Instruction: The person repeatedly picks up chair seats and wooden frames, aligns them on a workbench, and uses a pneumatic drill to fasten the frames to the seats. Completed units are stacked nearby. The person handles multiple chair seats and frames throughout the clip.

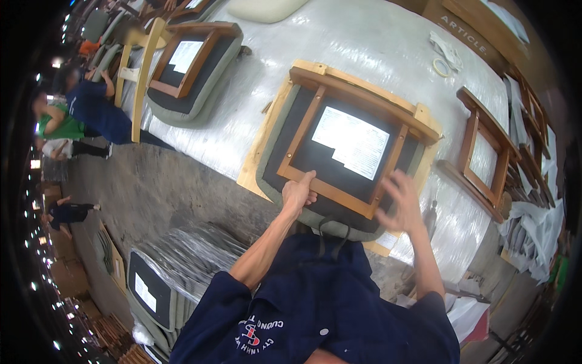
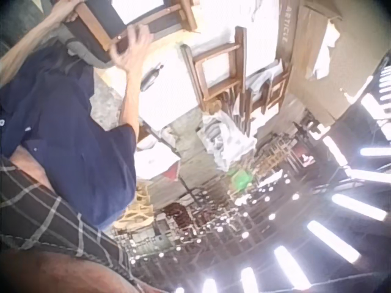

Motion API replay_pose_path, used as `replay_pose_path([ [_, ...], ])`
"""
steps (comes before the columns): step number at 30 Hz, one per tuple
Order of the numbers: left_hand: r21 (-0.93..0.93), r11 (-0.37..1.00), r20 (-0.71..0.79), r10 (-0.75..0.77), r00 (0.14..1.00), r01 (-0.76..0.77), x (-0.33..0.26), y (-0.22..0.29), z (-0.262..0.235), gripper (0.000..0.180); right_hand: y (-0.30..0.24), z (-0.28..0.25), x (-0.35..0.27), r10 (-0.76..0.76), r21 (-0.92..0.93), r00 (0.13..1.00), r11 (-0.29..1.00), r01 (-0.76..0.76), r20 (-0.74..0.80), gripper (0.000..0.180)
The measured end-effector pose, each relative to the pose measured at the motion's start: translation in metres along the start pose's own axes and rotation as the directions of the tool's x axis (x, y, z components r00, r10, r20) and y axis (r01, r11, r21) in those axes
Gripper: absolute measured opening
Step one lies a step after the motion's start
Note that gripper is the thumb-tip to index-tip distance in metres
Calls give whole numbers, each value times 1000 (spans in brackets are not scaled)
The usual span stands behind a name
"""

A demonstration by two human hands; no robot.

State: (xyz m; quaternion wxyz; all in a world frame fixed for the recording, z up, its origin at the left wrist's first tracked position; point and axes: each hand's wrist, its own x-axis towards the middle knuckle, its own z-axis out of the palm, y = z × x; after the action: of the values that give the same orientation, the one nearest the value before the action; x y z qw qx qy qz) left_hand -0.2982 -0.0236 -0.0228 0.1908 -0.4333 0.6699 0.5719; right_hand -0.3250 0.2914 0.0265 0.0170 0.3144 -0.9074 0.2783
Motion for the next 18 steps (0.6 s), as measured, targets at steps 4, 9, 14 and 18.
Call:
replay_pose_path([
  [4, -12, 997, 75, 72, 995, -72, -28, 21, -16, 65, -21, 9, 3, -222, 33, 971, 975, 220, 93, 56],
  [9, 82, 989, 234, 97, 967, -119, -67, 67, -41, 67, -20, 27, 35, -373, 86, 927, 925, 370, 30, 39],
  [14, -66, 693, 160, 717, 678, -718, -114, 100, -108, 26, -54, -26, 66, -286, 181, 953, 937, 300, -98, 35],
  [18, -66, 283, -734, 636, 239, -957, -85, 84, -183, 23, -47, -85, 78, 372, 622, 917, 686, -377, 146, 33],
])
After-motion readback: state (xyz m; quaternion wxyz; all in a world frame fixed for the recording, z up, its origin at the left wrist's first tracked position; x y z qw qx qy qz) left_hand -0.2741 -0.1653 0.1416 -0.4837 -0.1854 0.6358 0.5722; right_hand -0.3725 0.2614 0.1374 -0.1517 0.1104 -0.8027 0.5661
